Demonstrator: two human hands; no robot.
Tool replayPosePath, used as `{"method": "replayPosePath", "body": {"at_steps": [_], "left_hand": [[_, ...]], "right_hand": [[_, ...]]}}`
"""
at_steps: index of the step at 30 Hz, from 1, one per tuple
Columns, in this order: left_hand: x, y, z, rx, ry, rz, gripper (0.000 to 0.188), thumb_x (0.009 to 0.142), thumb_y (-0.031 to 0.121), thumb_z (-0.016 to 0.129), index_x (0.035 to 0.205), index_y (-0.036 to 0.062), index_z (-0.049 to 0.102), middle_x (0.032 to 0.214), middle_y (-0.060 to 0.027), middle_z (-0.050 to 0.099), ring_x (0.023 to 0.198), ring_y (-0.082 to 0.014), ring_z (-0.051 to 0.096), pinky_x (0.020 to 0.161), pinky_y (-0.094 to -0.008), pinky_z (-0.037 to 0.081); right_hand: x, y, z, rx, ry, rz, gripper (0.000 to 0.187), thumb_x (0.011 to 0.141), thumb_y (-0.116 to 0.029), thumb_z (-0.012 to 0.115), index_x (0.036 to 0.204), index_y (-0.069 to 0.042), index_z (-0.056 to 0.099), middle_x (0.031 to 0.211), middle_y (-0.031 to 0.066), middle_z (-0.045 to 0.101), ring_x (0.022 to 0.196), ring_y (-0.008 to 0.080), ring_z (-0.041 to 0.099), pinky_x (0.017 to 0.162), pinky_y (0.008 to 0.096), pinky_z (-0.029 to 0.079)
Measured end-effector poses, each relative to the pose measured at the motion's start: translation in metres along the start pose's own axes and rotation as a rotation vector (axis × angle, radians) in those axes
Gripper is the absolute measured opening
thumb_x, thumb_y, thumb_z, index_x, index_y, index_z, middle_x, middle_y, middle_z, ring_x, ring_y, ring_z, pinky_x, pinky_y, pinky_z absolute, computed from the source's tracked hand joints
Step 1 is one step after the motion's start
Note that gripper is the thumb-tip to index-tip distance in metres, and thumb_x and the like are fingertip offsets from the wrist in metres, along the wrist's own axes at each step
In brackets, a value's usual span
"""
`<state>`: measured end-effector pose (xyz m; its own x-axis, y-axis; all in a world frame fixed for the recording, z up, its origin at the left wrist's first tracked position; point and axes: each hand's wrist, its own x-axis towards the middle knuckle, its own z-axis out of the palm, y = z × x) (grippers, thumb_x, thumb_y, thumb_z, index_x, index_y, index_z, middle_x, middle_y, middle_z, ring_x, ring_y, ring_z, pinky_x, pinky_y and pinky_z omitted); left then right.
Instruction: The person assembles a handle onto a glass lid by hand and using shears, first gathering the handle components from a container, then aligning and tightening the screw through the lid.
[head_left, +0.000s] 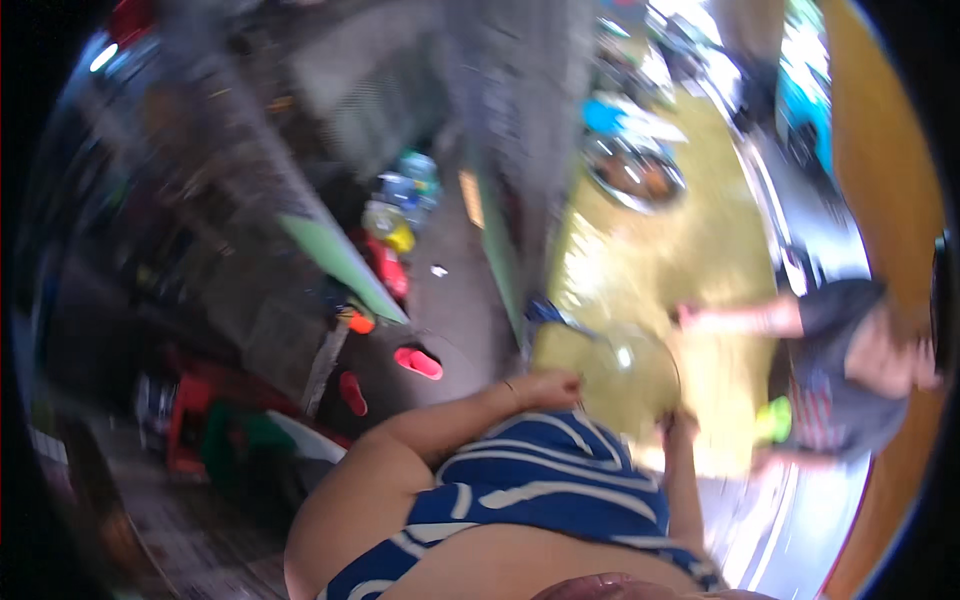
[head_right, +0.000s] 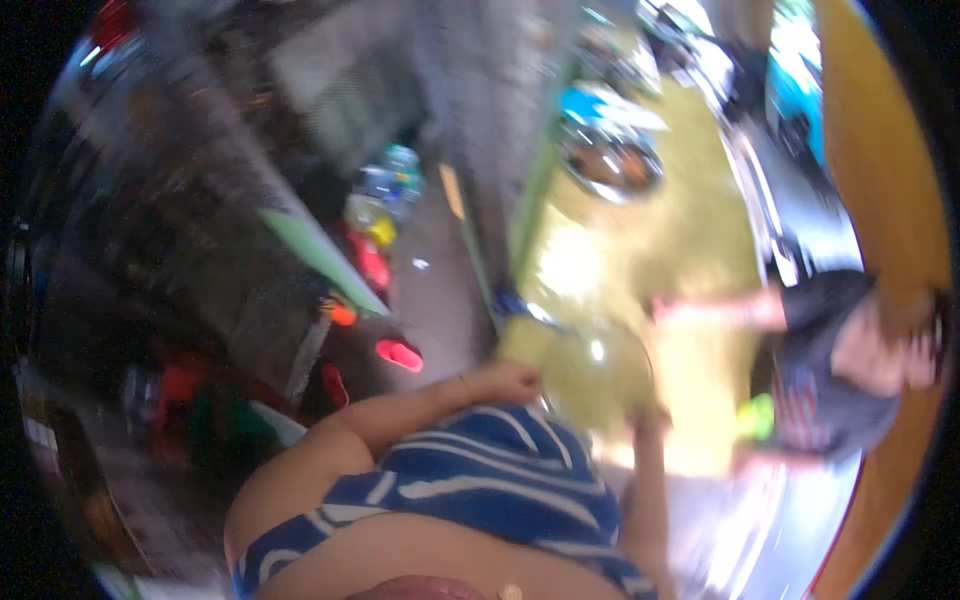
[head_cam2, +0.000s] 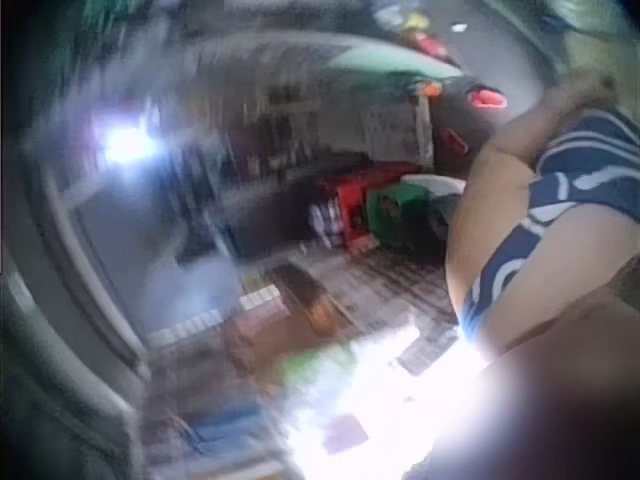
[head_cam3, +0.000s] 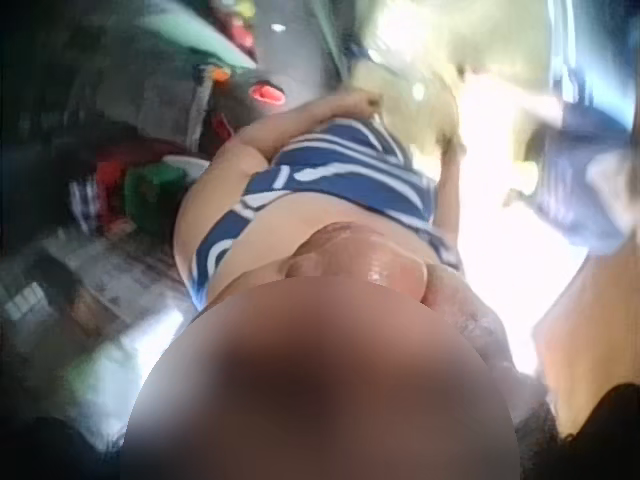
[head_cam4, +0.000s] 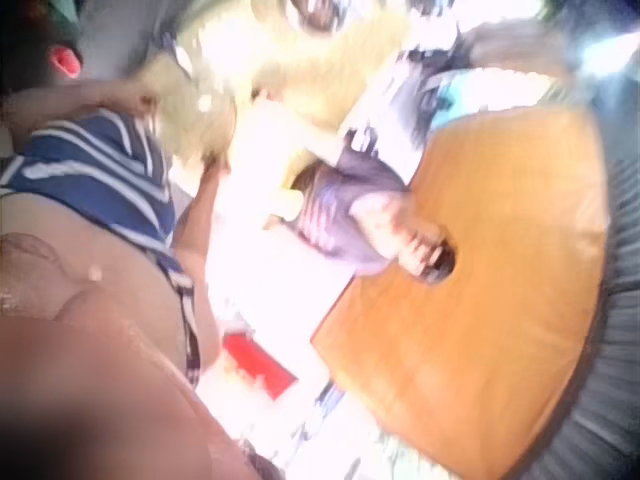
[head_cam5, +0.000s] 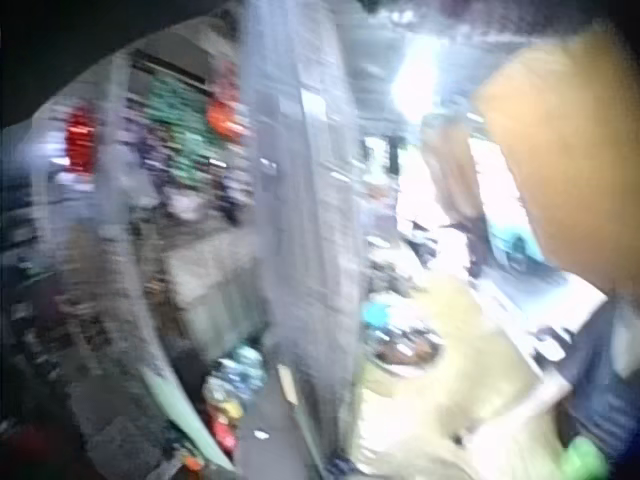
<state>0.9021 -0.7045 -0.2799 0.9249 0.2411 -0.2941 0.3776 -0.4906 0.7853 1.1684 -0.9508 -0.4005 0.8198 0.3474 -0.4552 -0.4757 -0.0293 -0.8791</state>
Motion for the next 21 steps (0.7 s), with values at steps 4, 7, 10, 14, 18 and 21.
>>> {"method": "replayPosePath", "body": {"at_steps": [4, 7, 10, 14, 18, 21], "left_hand": [[-0.011, -0.024, 0.005, -0.152, 0.081, 0.035, 0.027, 0.096, 0.024, 0.06, 0.105, 0.0002, 0.068, 0.097, -0.0186, 0.072, 0.087, -0.0278, 0.068, 0.079, -0.0391, 0.052], [0.0, -0.007, -0.004, -0.144, 0.084, -0.067, 0.03, 0.101, 0.028, 0.054, 0.102, 0.001, 0.066, 0.078, -0.008, 0.062, 0.07, -0.0175, 0.058, 0.064, -0.0361, 0.048], [0.011, 0.012, -0.002, -0.32, 0.079, -0.211, 0.027, 0.102, 0.027, 0.052, 0.103, 0.0036, 0.066, 0.074, -0.0031, 0.055, 0.064, -0.013, 0.053, 0.057, -0.0324, 0.046], [0.025, 0.022, 0.004, -0.459, 0.206, -0.28, 0.022, 0.101, 0.025, 0.057, 0.102, 0.0054, 0.066, 0.07, 0.0009, 0.049, 0.058, -0.0077, 0.048, 0.051, -0.026, 0.041], [0.046, 0.009, 0.018, -0.501, 0.268, -0.227, 0.021, 0.099, 0.025, 0.059, 0.102, 0.004, 0.064, 0.071, -0.0035, 0.055, 0.058, -0.0136, 0.053, 0.054, -0.0311, 0.045], [0.061, 0.013, 0.025, -0.071, 0.438, 0.046, 0.017, 0.093, 0.02, 0.062, 0.098, 0.0031, 0.062, 0.084, -0.0201, 0.066, 0.075, -0.0401, 0.065, 0.068, -0.0478, 0.05]], "right_hand": [[-0.007, 0.014, 0.022, -0.125, 0.056, -0.029, 0.014, 0.083, -0.01, 0.067, 0.07, -0.005, 0.061, 0.062, 0.0046, 0.056, 0.052, 0.0149, 0.055, 0.049, 0.0306, 0.047], [0.002, 0.024, 0.002, -0.872, 0.257, -0.381, 0.013, 0.079, -0.012, 0.067, 0.087, -0.002, 0.071, 0.068, 0.0115, 0.065, 0.062, 0.0224, 0.064, 0.06, 0.0379, 0.053], [-0.011, 0.003, 0.007, -1.094, 0.292, -0.631, 0.016, 0.08, -0.015, 0.069, 0.094, -0.007, 0.072, 0.081, 0.0128, 0.067, 0.072, 0.0265, 0.066, 0.071, 0.0392, 0.055], [-0.022, -0.023, 0.034, -0.994, 0.201, -0.659, 0.027, 0.082, -0.016, 0.07, 0.107, -0.007, 0.069, 0.107, 0.0174, 0.064, 0.099, 0.0347, 0.062, 0.087, 0.0442, 0.052], [-0.013, -0.032, 0.06, -0.767, 0.112, -0.575, 0.03, 0.079, -0.014, 0.073, 0.108, -0.006, 0.067, 0.102, 0.0131, 0.064, 0.092, 0.0291, 0.063, 0.084, 0.0408, 0.053], [-0.006, -0.033, 0.066, -0.729, 0.109, -0.464, 0.028, 0.081, -0.015, 0.07, 0.107, -0.005, 0.068, 0.101, 0.0136, 0.066, 0.09, 0.0276, 0.065, 0.083, 0.0382, 0.053]]}}
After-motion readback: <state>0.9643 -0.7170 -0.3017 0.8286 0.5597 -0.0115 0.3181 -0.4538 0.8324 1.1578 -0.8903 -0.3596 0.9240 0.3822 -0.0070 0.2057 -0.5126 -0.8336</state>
